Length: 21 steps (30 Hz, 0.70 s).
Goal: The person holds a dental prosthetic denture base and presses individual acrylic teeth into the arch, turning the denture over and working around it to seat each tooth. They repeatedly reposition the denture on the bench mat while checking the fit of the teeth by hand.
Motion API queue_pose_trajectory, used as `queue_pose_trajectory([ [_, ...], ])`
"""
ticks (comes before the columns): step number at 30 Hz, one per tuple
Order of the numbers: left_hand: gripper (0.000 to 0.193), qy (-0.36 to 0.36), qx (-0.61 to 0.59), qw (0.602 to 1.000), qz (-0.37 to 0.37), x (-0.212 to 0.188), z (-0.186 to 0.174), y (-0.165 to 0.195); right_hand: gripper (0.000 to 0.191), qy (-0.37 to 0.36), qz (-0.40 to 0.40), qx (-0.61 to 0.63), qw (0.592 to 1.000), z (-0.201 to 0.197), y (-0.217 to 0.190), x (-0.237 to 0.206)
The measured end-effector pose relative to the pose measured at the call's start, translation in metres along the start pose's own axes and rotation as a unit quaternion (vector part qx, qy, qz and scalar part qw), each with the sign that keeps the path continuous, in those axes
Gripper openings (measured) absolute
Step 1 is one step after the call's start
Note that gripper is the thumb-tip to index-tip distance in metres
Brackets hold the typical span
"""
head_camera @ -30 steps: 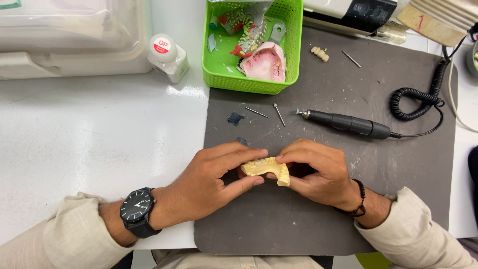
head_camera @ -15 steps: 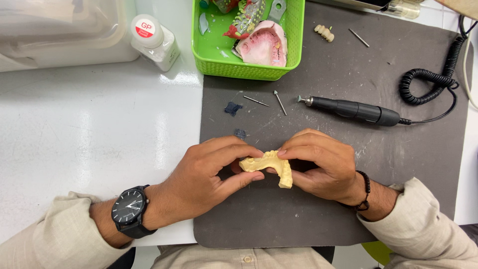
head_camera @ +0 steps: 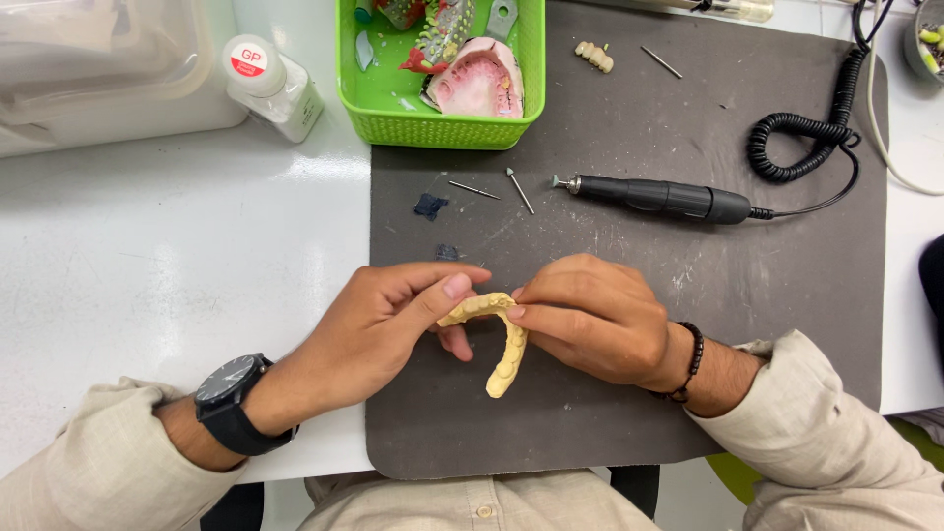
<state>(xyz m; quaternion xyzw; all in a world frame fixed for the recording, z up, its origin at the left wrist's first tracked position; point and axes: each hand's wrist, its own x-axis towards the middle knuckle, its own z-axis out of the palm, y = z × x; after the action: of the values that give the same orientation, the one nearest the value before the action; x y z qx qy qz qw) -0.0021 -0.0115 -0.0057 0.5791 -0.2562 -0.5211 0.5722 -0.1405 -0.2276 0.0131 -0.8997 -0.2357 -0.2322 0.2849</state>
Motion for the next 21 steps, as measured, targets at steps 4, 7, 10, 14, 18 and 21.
queue_pose_trajectory([
  [4, 0.042, -0.036, -0.03, 0.998, -0.031, 0.001, 0.0, -0.001, 0.033, -0.008, -0.037, -0.039, 0.999, -0.003, 0.002, -0.002],
  [7, 0.044, -0.046, 0.001, 0.998, -0.049, 0.001, 0.0, -0.001, 0.032, -0.021, -0.045, -0.023, 0.998, -0.003, 0.004, -0.004],
  [10, 0.041, -0.047, -0.002, 0.996, -0.08, 0.002, -0.002, 0.0, 0.033, -0.038, -0.048, -0.004, 0.998, -0.005, 0.007, -0.005],
  [14, 0.035, -0.055, 0.011, 0.995, -0.087, 0.003, -0.003, 0.001, 0.031, -0.056, -0.065, 0.003, 0.996, -0.006, 0.008, -0.004],
  [18, 0.031, -0.049, -0.004, 0.996, -0.071, 0.003, -0.003, 0.003, 0.025, -0.031, -0.033, 0.001, 0.999, 0.003, 0.005, -0.004],
  [21, 0.029, 0.002, 0.064, 0.998, 0.019, 0.002, -0.002, 0.003, 0.025, -0.022, 0.074, 0.076, 0.994, 0.011, 0.003, -0.007],
])
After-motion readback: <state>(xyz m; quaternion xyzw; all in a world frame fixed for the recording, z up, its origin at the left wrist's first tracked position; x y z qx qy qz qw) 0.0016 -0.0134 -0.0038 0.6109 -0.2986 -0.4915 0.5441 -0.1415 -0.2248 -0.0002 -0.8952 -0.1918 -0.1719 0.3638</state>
